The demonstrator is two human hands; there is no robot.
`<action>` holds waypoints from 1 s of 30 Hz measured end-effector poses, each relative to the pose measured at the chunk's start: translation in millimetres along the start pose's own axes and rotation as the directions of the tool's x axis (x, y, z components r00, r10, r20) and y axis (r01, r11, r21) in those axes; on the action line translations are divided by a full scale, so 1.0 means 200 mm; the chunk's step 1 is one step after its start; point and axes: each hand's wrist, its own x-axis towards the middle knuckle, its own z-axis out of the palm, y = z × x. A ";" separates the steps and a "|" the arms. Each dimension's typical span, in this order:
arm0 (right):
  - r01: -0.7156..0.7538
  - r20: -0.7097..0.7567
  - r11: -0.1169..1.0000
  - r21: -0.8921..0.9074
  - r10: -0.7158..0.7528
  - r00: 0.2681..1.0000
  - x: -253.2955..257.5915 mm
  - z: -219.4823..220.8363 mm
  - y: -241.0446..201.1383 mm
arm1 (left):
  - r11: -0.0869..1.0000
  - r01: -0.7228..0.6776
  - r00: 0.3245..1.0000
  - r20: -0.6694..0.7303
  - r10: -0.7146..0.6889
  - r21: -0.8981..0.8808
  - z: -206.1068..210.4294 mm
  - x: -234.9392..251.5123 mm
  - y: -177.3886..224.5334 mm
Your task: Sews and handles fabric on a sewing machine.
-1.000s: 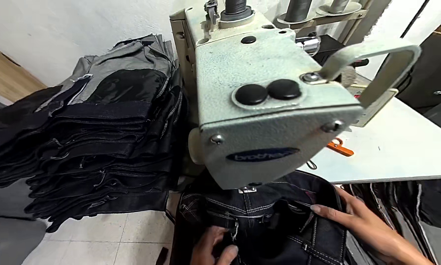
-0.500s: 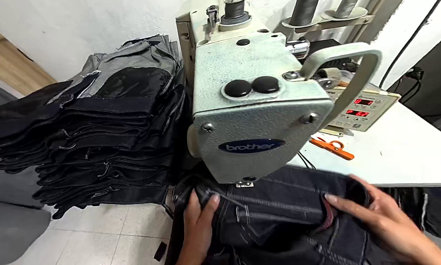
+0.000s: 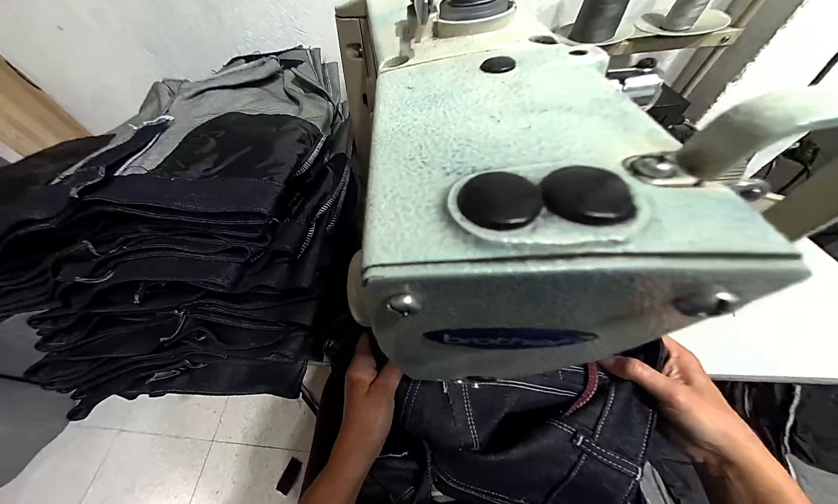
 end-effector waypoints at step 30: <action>-0.077 -0.245 0.971 -0.228 0.020 0.969 -0.13 0.15 0.06 | 0.356 -0.457 0.876 0.342 0.340 0.815 -0.14 -0.19 0.28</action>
